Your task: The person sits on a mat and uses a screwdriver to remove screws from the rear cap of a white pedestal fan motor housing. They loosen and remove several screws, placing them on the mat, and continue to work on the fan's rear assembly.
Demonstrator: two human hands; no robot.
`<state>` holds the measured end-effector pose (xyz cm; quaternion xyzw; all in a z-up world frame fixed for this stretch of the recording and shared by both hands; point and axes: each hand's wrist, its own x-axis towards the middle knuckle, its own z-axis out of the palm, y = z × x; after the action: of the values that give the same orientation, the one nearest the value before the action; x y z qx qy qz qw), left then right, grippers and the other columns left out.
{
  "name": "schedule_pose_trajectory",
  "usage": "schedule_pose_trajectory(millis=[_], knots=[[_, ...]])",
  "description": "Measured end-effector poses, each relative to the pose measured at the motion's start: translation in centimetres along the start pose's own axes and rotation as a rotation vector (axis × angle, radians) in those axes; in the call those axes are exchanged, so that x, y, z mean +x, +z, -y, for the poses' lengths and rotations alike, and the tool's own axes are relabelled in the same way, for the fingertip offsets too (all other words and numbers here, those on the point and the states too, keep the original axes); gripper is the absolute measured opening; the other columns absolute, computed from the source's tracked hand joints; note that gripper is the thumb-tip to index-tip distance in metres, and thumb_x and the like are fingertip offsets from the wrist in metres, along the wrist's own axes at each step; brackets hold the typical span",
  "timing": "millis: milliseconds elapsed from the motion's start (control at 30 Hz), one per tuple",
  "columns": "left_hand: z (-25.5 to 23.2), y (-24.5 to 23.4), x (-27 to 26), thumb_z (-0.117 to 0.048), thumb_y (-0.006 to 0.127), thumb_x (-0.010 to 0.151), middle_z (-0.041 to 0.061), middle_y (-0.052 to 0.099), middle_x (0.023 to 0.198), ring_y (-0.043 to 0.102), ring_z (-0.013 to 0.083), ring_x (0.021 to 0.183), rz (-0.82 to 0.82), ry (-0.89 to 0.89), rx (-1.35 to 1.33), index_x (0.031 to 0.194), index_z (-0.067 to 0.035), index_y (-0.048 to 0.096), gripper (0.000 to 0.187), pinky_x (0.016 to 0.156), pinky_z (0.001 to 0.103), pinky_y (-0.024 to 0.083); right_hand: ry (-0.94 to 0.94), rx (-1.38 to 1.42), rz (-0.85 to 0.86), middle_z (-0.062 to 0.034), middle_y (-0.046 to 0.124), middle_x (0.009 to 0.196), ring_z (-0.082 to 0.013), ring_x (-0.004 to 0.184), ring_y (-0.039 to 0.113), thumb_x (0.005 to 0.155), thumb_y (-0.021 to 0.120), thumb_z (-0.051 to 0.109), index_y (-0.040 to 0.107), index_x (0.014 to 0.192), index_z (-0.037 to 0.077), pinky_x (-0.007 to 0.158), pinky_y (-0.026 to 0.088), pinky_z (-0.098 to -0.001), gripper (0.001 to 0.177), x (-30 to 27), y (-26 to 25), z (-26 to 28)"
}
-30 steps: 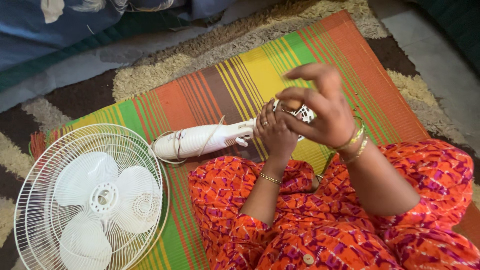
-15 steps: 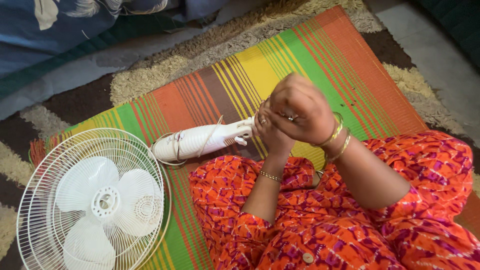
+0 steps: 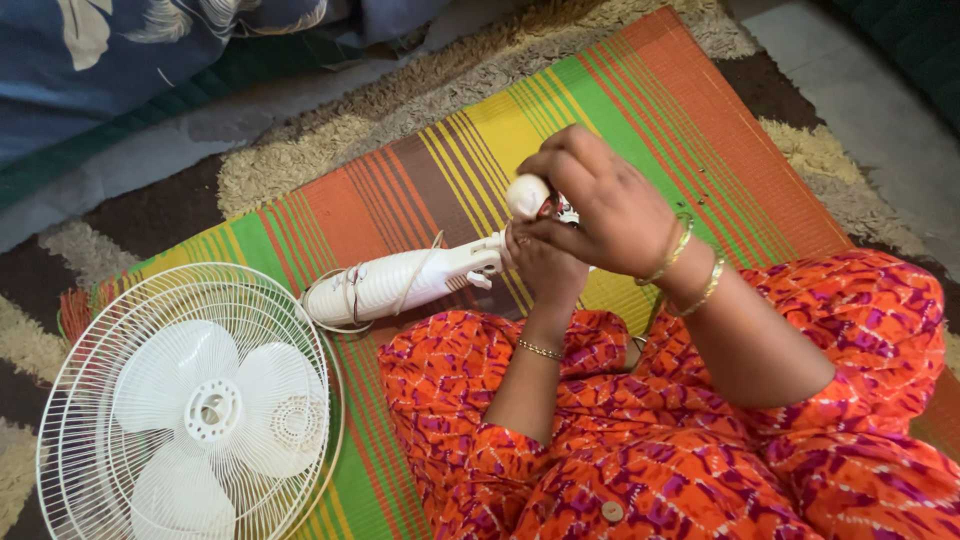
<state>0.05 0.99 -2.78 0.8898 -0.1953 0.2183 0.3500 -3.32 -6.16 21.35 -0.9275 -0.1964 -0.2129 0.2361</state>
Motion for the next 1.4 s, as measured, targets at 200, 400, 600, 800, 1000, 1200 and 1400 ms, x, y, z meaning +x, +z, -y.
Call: schedule_pose_trajectory(millis=[200, 400, 600, 800, 1000, 1200, 1400], knots=[[-0.6, -0.2, 0.5, -0.053, 0.065, 0.095, 0.018, 0.056, 0.144, 0.046, 0.0349, 0.143, -0.049, 0.002, 0.102, 0.128, -0.009, 0.061, 0.055, 0.123, 0.051, 0.027, -0.163, 0.003, -0.047, -0.0147, 0.064, 0.114, -0.0349, 0.104, 0.063, 0.078, 0.076, 0.017, 0.062, 0.132, 0.004, 0.091, 0.052, -0.0455, 0.057, 0.1, -2.0, 0.5], [-1.1, -1.5, 0.8, -0.051, 0.063, 0.095, 0.016, 0.051, 0.147, 0.045, 0.0353, 0.142, -0.035, -0.004, 0.042, 0.144, -0.009, 0.052, 0.065, 0.119, 0.053, 0.028, -0.093, -0.269, -0.216, -0.0144, 0.063, 0.114, -0.0323, 0.102, 0.061, 0.076, 0.077, 0.019, 0.067, 0.118, 0.009, 0.086, 0.052, -0.0441, 0.045, -0.1, -2.2, 1.2], [-0.8, -1.8, 0.8, -0.044, 0.062, 0.092, 0.017, 0.051, 0.151, 0.044, 0.0341, 0.147, 0.001, 0.008, 0.036, 0.141, -0.006, 0.049, 0.063, 0.123, 0.053, 0.028, -0.068, -0.08, -0.174, -0.012, 0.061, 0.119, -0.0303, 0.108, 0.063, 0.091, 0.084, 0.015, 0.069, 0.124, 0.01, 0.088, 0.053, -0.038, 0.037, -0.1, -2.2, 0.8], [-1.0, -1.7, 0.8, -0.047, 0.064, 0.09, 0.019, 0.05, 0.148, 0.044, 0.0366, 0.143, 0.004, 0.006, 0.035, 0.143, -0.007, 0.051, 0.068, 0.118, 0.055, 0.027, -0.156, 0.112, -0.15, -0.0193, 0.06, 0.124, -0.0378, 0.115, 0.06, 0.074, 0.072, 0.004, 0.067, 0.114, 0.004, 0.096, 0.051, -0.0459, 0.041, -0.3, -2.9, 0.7], [-0.6, -1.7, 0.8, -0.045, 0.061, 0.09, 0.017, 0.05, 0.151, 0.044, 0.0353, 0.145, -0.003, 0.021, 0.037, 0.144, -0.005, 0.049, 0.068, 0.121, 0.054, 0.029, 0.04, -0.097, -0.178, -0.0162, 0.058, 0.112, -0.033, 0.103, 0.059, 0.082, 0.087, 0.02, 0.077, 0.123, 0.01, 0.09, 0.051, -0.0415, 0.043, -0.4, -1.8, 1.0], [-0.8, -1.5, 0.6, -0.047, 0.063, 0.091, 0.021, 0.05, 0.147, 0.044, 0.0379, 0.144, -0.071, 0.04, 0.018, 0.144, -0.001, 0.05, 0.071, 0.12, 0.055, 0.029, -0.193, 0.231, -0.102, -0.0125, 0.061, 0.117, -0.0316, 0.111, 0.063, 0.072, 0.063, -0.005, 0.07, 0.11, 0.002, 0.098, 0.052, -0.0419, 0.04, -0.2, -2.4, 0.2], [-0.5, -1.6, 0.7, -0.046, 0.068, 0.089, 0.02, 0.052, 0.147, 0.043, 0.0375, 0.144, -0.003, 0.055, 0.08, 0.14, -0.003, 0.058, 0.068, 0.121, 0.055, 0.026, -0.043, 0.096, -0.356, -0.0139, 0.05, 0.114, -0.0298, 0.105, 0.055, 0.083, 0.088, 0.018, 0.069, 0.105, 0.011, 0.091, 0.049, -0.0374, 0.03, -0.2, 0.3, 0.0]])
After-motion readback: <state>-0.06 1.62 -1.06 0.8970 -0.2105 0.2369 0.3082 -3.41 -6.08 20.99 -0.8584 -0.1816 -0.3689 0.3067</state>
